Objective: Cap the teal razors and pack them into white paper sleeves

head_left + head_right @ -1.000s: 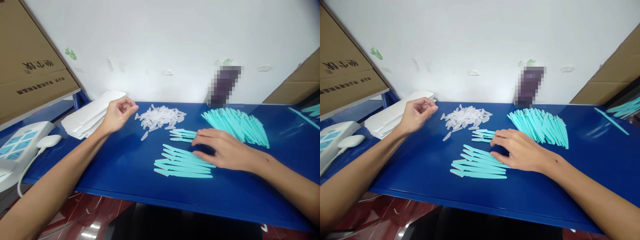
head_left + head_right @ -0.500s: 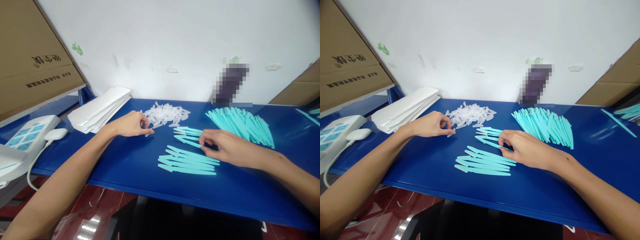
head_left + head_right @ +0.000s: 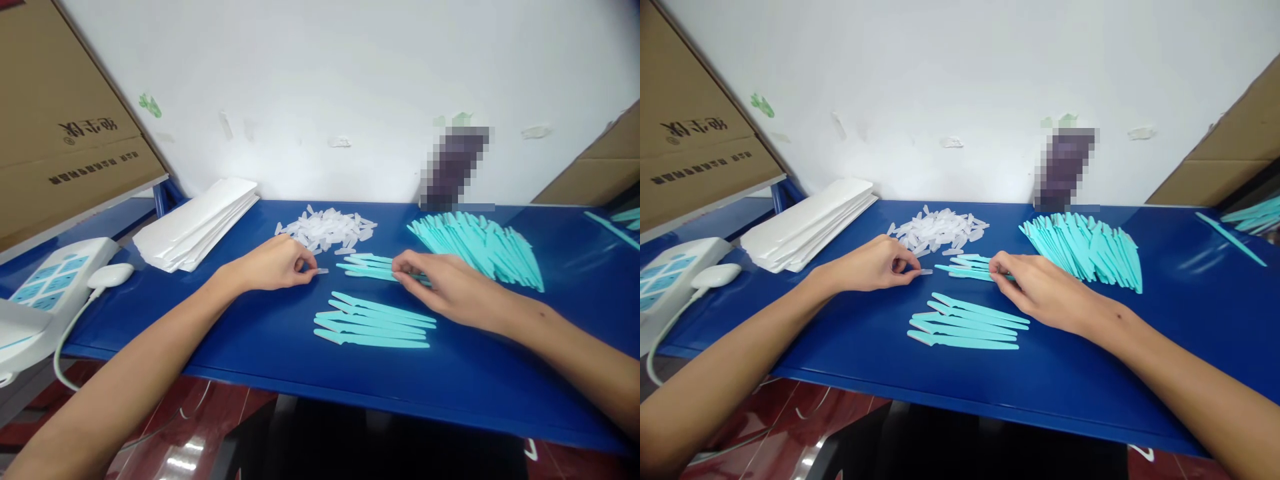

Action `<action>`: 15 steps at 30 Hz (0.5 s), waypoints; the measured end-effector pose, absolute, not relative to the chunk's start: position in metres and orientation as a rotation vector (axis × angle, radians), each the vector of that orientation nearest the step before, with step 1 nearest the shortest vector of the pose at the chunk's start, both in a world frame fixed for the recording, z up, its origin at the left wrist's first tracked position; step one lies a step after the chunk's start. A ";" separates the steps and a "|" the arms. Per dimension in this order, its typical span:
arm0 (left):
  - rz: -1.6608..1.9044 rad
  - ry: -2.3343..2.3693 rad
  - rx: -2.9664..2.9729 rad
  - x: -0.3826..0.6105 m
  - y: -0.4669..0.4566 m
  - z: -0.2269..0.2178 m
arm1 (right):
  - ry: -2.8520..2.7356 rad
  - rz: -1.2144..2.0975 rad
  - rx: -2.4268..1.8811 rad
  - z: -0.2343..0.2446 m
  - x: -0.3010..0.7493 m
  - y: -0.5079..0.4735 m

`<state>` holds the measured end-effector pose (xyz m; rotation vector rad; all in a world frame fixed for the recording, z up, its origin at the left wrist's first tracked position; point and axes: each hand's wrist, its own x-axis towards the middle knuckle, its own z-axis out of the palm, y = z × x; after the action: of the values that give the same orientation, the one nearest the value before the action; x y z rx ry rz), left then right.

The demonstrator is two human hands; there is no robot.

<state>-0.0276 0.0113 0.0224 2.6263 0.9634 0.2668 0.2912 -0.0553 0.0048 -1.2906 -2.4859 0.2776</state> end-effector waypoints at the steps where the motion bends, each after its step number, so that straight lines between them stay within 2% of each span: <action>1: 0.265 0.953 2.624 -0.024 0.009 0.021 | -2.495 0.300 -1.296 0.005 0.291 -0.055; 15: 0.349 0.756 2.686 -0.017 0.006 0.017 | -2.584 0.271 -1.303 0.007 0.289 -0.056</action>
<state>-0.0171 0.0057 0.0168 2.6856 0.7563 0.3492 0.2894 -0.0558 0.0066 -1.3034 -2.5838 0.2714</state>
